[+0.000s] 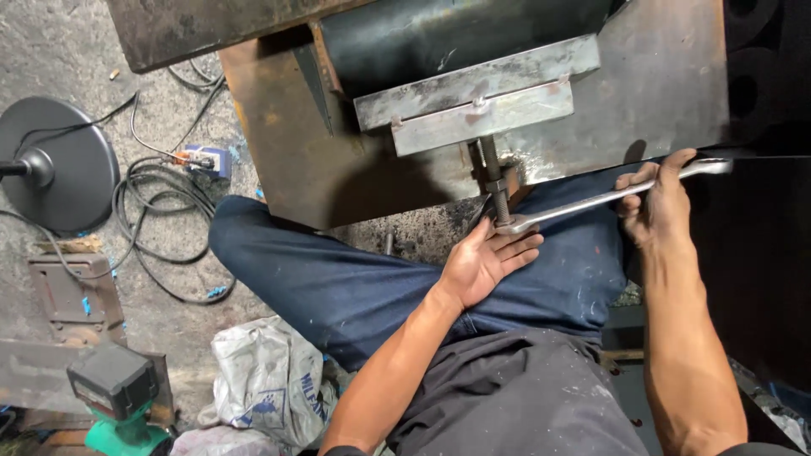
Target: Measuring a metal part with a tape measure and fitting it into a machine fixture using a wrench and hammer.
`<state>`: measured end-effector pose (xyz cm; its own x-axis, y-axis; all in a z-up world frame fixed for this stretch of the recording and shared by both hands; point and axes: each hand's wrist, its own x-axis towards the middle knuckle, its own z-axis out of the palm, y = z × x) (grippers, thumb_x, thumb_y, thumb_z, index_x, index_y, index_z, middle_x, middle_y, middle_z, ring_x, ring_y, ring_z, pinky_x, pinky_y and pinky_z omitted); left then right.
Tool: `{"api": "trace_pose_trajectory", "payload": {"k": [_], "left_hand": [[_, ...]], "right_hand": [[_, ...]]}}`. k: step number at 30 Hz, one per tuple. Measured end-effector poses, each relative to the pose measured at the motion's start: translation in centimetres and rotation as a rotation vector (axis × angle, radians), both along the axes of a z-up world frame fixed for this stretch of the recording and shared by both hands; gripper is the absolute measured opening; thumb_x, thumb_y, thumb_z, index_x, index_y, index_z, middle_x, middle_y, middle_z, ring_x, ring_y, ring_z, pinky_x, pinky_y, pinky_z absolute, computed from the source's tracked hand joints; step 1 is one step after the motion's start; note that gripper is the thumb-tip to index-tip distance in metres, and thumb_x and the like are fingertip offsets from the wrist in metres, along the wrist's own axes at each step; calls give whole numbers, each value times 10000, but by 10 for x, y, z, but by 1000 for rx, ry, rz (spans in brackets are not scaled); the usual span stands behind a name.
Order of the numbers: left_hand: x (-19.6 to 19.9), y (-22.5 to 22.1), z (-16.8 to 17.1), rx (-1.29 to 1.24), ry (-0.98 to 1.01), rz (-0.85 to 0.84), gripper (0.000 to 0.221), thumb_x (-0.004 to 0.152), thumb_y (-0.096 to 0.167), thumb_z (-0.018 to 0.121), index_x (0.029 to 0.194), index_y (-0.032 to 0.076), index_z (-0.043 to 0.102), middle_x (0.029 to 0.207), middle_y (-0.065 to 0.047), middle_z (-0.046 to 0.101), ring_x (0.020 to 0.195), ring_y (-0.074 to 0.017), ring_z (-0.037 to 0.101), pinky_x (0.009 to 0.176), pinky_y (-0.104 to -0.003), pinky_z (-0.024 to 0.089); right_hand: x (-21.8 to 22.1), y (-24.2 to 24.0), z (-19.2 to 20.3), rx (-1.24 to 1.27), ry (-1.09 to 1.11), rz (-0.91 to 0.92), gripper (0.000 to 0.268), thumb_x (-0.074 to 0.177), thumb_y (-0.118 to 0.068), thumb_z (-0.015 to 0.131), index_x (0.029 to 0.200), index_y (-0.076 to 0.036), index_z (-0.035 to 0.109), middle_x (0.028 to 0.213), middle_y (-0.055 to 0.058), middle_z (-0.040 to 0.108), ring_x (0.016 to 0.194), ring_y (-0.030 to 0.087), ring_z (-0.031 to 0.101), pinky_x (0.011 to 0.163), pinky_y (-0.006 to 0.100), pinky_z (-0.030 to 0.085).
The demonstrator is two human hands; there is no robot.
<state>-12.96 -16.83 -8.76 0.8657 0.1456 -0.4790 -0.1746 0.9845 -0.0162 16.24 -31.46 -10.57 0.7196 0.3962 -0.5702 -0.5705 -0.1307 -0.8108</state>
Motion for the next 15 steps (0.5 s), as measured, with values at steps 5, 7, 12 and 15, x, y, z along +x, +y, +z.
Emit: {"api": "trace_pose_trajectory", "payload": {"k": [5, 7, 12, 15], "left_hand": [[0, -2, -1, -42, -39, 5, 594, 1158, 454, 298, 1459, -25, 480, 1444, -230, 565, 1330, -392, 549, 1167, -530, 417], [1, -1, -4, -67, -42, 24, 610, 1156, 464, 301, 1455, -38, 475, 1453, -238, 560, 1334, -393, 552, 1177, -528, 416], [-2, -1, -8, -75, -96, -1, 655, 1153, 511, 298, 1477, -34, 464, 1467, -250, 541, 1330, -394, 551, 1178, -511, 420], [-3, 2, -5, -11, -63, -12, 651, 1168, 500, 297, 1483, -51, 442, 1512, -220, 528, 1343, -364, 543, 1183, -510, 431]], "right_hand": [[8, -38, 27, -4, -150, -44, 570, 1053, -665, 429, 832, -142, 467, 751, 101, 614, 516, 131, 421, 399, 244, 306], [3, -64, 48, 75, -221, -49, 601, 1097, -626, 433, 840, -83, 446, 785, 147, 583, 530, 163, 438, 454, 256, 354], [-83, -31, 144, 94, -559, 49, 652, 1183, -518, 566, 821, -9, 379, 811, 272, 581, 521, 273, 545, 439, 313, 425], [-111, -22, 163, 192, -588, 102, 551, 1164, -373, 608, 846, 36, 422, 880, 296, 629, 604, 283, 640, 540, 341, 544]]}}
